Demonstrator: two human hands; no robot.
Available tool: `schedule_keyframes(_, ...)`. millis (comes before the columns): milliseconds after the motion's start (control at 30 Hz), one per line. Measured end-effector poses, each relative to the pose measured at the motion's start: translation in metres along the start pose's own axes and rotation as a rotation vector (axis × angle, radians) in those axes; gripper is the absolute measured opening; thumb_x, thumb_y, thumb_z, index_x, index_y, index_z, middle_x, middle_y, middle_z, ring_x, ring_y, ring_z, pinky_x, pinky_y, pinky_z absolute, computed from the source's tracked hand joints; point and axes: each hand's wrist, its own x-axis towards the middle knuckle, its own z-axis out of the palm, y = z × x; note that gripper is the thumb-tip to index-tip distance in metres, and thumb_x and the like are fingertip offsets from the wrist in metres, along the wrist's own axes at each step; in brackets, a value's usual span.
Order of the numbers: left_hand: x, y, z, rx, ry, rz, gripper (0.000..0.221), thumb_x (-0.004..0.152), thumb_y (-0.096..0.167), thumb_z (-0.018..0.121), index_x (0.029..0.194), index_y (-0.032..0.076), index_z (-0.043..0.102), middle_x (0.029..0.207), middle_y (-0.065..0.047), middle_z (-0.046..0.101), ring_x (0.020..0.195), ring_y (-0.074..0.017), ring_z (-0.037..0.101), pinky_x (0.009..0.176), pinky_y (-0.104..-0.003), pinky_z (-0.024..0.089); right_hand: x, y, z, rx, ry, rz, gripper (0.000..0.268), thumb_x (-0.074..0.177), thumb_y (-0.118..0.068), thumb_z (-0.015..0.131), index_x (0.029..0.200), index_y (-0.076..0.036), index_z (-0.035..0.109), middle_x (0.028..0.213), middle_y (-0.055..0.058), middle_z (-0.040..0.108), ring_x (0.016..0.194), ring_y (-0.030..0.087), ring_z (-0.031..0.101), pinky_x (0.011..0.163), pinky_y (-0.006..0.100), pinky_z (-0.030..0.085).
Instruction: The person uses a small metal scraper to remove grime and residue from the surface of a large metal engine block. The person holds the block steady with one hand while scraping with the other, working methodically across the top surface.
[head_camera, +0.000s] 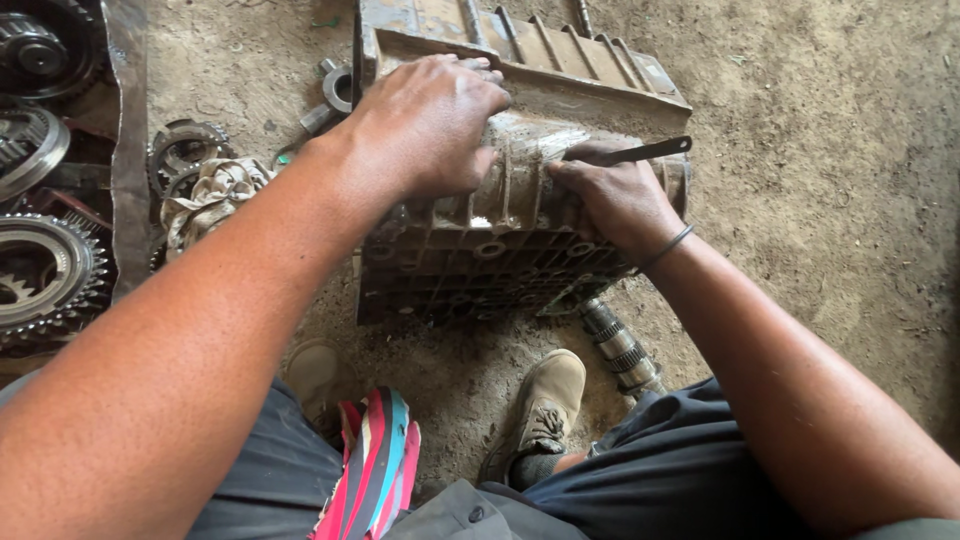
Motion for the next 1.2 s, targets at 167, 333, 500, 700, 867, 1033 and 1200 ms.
schedule_keyframes(167,0.0,0.001,0.002,0.016,0.056,0.031,0.034,0.088,0.023,0.076,0.115,0.004,0.069,0.101,-0.017,0.071,0.096,-0.0289,0.069,0.096,-0.045,0.055,-0.005,-0.009,-0.009,-0.072,0.048,-0.013,0.021,0.1,-0.016,0.061,0.087,-0.003,0.071,0.069,0.006,0.068,0.049,0.008,0.056,0.04,0.025,0.042)
schedule_keyframes(333,0.001,-0.001,0.002,0.041,0.028,0.038,0.031,0.088,0.022,0.075,0.11,0.002,0.069,0.098,-0.016,0.07,0.093,-0.0272,0.069,0.097,-0.043,0.056,0.001,-0.002,-0.001,-0.301,0.067,-0.364,0.02,0.1,-0.014,0.059,0.089,-0.004,0.073,0.075,0.006,0.073,0.054,0.012,0.059,0.046,0.026,0.047)
schedule_keyframes(500,0.002,-0.002,0.004,0.029,0.054,0.047,0.026,0.086,0.015,0.074,0.108,0.003,0.069,0.1,-0.014,0.069,0.093,-0.0268,0.068,0.093,-0.043,0.057,0.001,0.006,-0.001,-0.088,0.05,0.003,0.019,0.102,-0.018,0.062,0.101,-0.003,0.072,0.078,0.01,0.071,0.053,0.012,0.059,0.044,0.028,0.047)
schedule_keyframes(700,0.001,0.001,0.001,0.049,0.085,0.071,0.027,0.084,0.012,0.072,0.109,0.003,0.069,0.098,-0.015,0.069,0.093,-0.0273,0.067,0.091,-0.044,0.057,-0.006,-0.006,0.004,-0.234,0.063,-0.144,0.026,0.099,-0.024,0.062,0.111,-0.003,0.071,0.087,0.009,0.076,0.068,0.015,0.074,0.06,0.029,0.061)
schedule_keyframes(867,0.002,-0.002,0.001,-0.007,-0.047,-0.028,0.022,0.087,0.01,0.068,0.108,0.003,0.068,0.093,-0.012,0.07,0.084,-0.0246,0.07,0.09,-0.039,0.06,-0.012,-0.017,0.004,-0.423,0.047,-0.207,0.03,0.097,-0.03,0.062,0.095,-0.003,0.076,0.083,0.01,0.078,0.073,0.019,0.075,0.067,0.034,0.059)
schedule_keyframes(1033,0.004,-0.003,0.005,0.039,0.108,0.098,0.026,0.081,0.009,0.07,0.105,0.0,0.069,0.09,-0.016,0.07,0.082,-0.0253,0.068,0.085,-0.042,0.06,-0.018,-0.013,-0.001,-0.496,0.127,-0.365,0.034,0.093,-0.036,0.069,0.092,-0.001,0.073,0.081,0.013,0.074,0.076,0.022,0.073,0.072,0.037,0.056)
schedule_keyframes(1200,0.005,-0.004,0.005,-0.002,-0.04,-0.008,0.023,0.086,0.005,0.066,0.109,0.0,0.07,0.098,-0.014,0.072,0.084,-0.0242,0.07,0.087,-0.037,0.062,-0.014,-0.008,-0.001,-0.558,0.151,-0.472,0.034,0.097,-0.033,0.066,0.094,0.0,0.072,0.08,0.014,0.071,0.074,0.024,0.07,0.069,0.039,0.055)
